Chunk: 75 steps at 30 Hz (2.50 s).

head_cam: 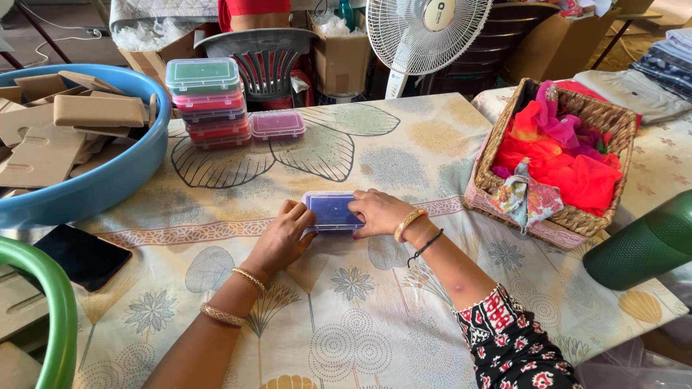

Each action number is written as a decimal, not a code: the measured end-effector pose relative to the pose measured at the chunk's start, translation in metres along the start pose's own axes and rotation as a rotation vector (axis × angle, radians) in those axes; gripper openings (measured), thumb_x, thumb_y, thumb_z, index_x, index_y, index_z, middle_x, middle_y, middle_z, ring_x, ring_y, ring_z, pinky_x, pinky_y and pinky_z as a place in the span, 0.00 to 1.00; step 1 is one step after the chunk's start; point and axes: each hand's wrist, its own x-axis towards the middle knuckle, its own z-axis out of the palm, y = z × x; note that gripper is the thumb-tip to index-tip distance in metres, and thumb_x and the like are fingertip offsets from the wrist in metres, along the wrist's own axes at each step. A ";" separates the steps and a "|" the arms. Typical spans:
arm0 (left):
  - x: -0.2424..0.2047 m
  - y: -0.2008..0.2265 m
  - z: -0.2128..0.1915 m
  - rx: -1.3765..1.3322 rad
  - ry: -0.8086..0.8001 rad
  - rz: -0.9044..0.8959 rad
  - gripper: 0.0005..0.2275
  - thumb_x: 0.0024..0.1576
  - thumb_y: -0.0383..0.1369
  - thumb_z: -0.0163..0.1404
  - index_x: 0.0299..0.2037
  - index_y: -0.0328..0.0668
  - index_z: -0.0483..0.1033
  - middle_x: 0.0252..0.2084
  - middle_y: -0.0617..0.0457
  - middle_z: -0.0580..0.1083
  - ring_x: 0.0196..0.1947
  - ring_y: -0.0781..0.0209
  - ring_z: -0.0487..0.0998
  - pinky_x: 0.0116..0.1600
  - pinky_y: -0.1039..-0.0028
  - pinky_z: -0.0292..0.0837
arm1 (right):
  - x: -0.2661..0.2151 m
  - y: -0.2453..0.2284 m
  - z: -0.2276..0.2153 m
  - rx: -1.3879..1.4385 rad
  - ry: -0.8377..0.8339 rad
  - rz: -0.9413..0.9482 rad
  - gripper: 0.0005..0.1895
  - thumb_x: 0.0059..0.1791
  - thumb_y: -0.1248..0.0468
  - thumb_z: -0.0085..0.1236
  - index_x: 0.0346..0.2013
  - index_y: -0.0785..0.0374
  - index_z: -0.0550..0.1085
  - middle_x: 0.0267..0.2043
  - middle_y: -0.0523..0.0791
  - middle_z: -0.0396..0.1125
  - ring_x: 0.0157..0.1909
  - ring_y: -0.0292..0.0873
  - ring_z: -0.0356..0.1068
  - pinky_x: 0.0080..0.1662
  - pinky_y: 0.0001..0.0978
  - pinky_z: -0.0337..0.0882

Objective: The person wipes a small cardboard box with a patterned cloth, then places it aside. Next, the person takes a yellow sheer fabric, lays it on the table, places the box on it, and folds the fabric around the box to wrap it. The wrapped box is set down on the table.

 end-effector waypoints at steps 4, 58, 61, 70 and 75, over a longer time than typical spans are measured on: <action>0.000 0.001 0.001 -0.006 0.007 0.004 0.14 0.47 0.25 0.60 0.41 0.38 0.70 0.43 0.48 0.70 0.51 0.44 0.69 0.53 0.61 0.73 | 0.004 0.004 0.020 -0.078 0.097 -0.028 0.17 0.36 0.55 0.71 0.27 0.58 0.71 0.40 0.46 0.66 0.49 0.53 0.67 0.50 0.45 0.69; 0.044 -0.053 -0.016 0.580 0.013 -0.114 0.13 0.59 0.33 0.55 0.52 0.37 0.72 0.49 0.42 0.76 0.48 0.52 0.77 0.49 0.62 0.79 | 0.038 0.044 0.080 1.650 0.208 0.184 0.22 0.55 0.43 0.44 0.46 0.60 0.65 0.32 0.48 0.69 0.29 0.41 0.74 0.36 0.33 0.78; 0.075 -0.087 -0.027 0.690 0.090 -0.078 0.12 0.59 0.30 0.54 0.51 0.36 0.72 0.49 0.42 0.76 0.48 0.51 0.77 0.44 0.67 0.81 | 0.045 0.051 0.088 1.520 0.171 0.157 0.19 0.54 0.48 0.49 0.46 0.62 0.67 0.33 0.47 0.69 0.32 0.41 0.76 0.37 0.33 0.80; 0.148 -0.146 -0.009 0.766 0.209 -0.128 0.14 0.54 0.23 0.52 0.51 0.39 0.72 0.44 0.44 0.73 0.52 0.44 0.75 0.41 0.60 0.79 | 0.054 0.065 0.102 1.424 0.116 0.172 0.16 0.54 0.54 0.55 0.48 0.63 0.70 0.34 0.44 0.71 0.32 0.36 0.74 0.37 0.30 0.78; 0.163 -0.177 0.008 0.792 0.127 -0.215 0.15 0.54 0.19 0.51 0.51 0.37 0.71 0.49 0.42 0.72 0.53 0.43 0.75 0.44 0.61 0.81 | 0.054 0.066 0.104 1.406 0.097 0.115 0.16 0.55 0.55 0.56 0.47 0.65 0.69 0.34 0.44 0.71 0.32 0.35 0.74 0.38 0.29 0.79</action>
